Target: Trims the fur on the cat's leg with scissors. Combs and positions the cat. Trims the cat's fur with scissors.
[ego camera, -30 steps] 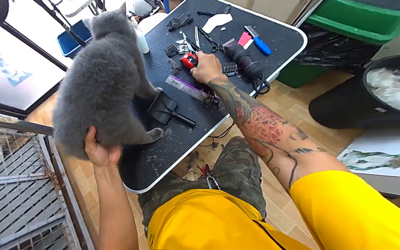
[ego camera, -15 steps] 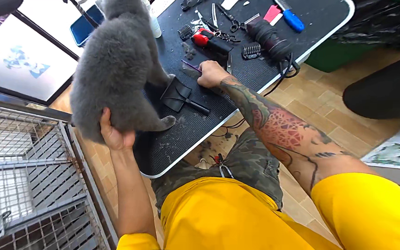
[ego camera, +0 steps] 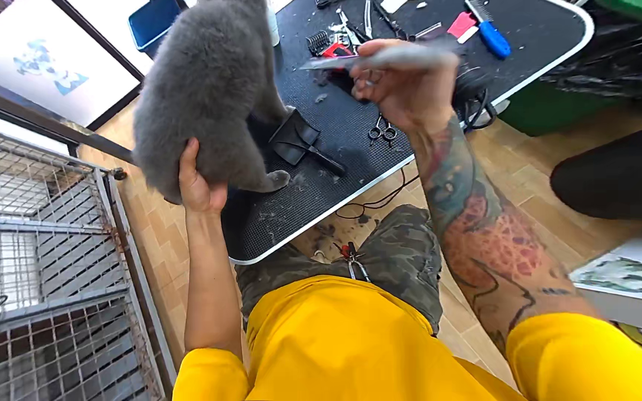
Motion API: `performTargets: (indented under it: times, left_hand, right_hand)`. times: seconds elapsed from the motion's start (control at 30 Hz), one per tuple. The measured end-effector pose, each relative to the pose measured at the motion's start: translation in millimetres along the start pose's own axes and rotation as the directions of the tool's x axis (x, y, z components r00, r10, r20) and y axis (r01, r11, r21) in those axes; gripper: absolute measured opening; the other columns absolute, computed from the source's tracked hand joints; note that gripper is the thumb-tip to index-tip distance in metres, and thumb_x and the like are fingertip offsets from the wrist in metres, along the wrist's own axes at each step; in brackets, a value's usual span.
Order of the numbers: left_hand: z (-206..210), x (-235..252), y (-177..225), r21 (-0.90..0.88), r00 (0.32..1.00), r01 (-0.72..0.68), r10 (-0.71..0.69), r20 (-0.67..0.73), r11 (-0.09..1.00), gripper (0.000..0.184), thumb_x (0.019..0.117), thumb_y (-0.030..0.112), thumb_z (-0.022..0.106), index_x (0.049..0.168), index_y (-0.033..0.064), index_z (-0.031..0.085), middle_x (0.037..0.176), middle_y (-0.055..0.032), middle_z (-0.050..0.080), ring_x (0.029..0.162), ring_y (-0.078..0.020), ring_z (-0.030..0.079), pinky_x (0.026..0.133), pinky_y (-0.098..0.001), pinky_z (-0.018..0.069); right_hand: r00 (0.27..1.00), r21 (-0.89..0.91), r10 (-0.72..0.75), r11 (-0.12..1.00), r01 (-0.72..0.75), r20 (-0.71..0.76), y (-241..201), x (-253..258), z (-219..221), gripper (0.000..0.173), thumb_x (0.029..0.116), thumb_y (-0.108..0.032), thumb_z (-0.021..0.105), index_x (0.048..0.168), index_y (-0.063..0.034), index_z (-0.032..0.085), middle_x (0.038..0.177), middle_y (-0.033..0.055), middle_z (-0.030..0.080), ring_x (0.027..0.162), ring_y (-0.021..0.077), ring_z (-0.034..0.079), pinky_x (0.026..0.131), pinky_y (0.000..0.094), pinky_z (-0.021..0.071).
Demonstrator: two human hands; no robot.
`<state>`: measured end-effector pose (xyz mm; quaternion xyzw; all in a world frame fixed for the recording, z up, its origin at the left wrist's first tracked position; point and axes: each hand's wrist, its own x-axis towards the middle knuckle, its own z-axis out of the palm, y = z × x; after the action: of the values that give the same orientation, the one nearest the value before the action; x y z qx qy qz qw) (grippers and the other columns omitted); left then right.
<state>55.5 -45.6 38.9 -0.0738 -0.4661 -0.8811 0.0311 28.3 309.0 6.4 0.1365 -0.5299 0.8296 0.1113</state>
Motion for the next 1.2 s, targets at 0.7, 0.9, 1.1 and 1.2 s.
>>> performTargets:
  times: [0.7, 0.9, 1.1, 1.2]
  left_hand:
    - [-8, -10, 8, 0.029, 0.997, 0.073, -0.074, 0.027, 0.997, 0.034, 0.1041, 0.039, 0.05, 0.128, 0.0163, 0.059, 0.12, -0.007, 0.068, 0.116, -0.0215, 0.066, 0.097, -0.0489, 0.0568]
    - [-8, -10, 6, -0.023, 0.997, 0.071, -0.07, 0.037, 0.997, 0.033, 0.1038, 0.038, 0.05, 0.126, 0.0154, 0.06, 0.118, -0.0064, 0.068, 0.113, -0.0206, 0.066, 0.097, -0.0475, 0.0568]
    - [-13, -12, 7, -0.044, 0.993, 0.086, -0.082, 0.08, 0.995, 0.034, 0.1027, 0.038, 0.053, 0.128, 0.0161, 0.059, 0.124, -0.0058, 0.066, 0.119, -0.021, 0.063, 0.102, -0.0488, 0.0532]
    - [-13, -12, 7, -0.058, 0.991, 0.101, -0.095, 0.098, 0.993, 0.036, 0.1009, 0.038, 0.057, 0.129, 0.0155, 0.059, 0.124, -0.0068, 0.066, 0.12, -0.0225, 0.063, 0.102, -0.0503, 0.0532]
  right_hand:
    - [0.829, 0.612, 0.559, 0.65, -0.451, 0.016, 48, -175, 197, 0.041, 0.0937, 0.01, 0.057, 0.133, -0.0032, 0.056, 0.106, 0.0167, 0.064, 0.071, 0.0211, 0.067, 0.065, 0.0354, 0.0618]
    - [0.978, 0.432, 0.208, 0.883, -0.182, -0.014, 22, -148, 186, 0.047, 0.0921, 0.01, 0.058, 0.135, -0.0093, 0.05, 0.105, 0.0163, 0.065, 0.071, 0.024, 0.069, 0.061, 0.0386, 0.0643]
    - [0.863, -0.309, 0.02, 0.929, -0.202, -0.505, 42, -158, 156, 0.023, 0.0965, -0.003, 0.067, 0.118, -0.0059, 0.06, 0.103, 0.0074, 0.073, 0.085, 0.019, 0.073, 0.071, 0.0369, 0.0649]
    - [0.916, -0.684, -0.234, 0.727, -0.057, -0.325, 66, -174, 182, 0.027, 0.0964, -0.01, 0.064, 0.119, 0.0037, 0.062, 0.095, 0.0111, 0.07, 0.07, 0.0136, 0.068, 0.059, 0.0319, 0.061]
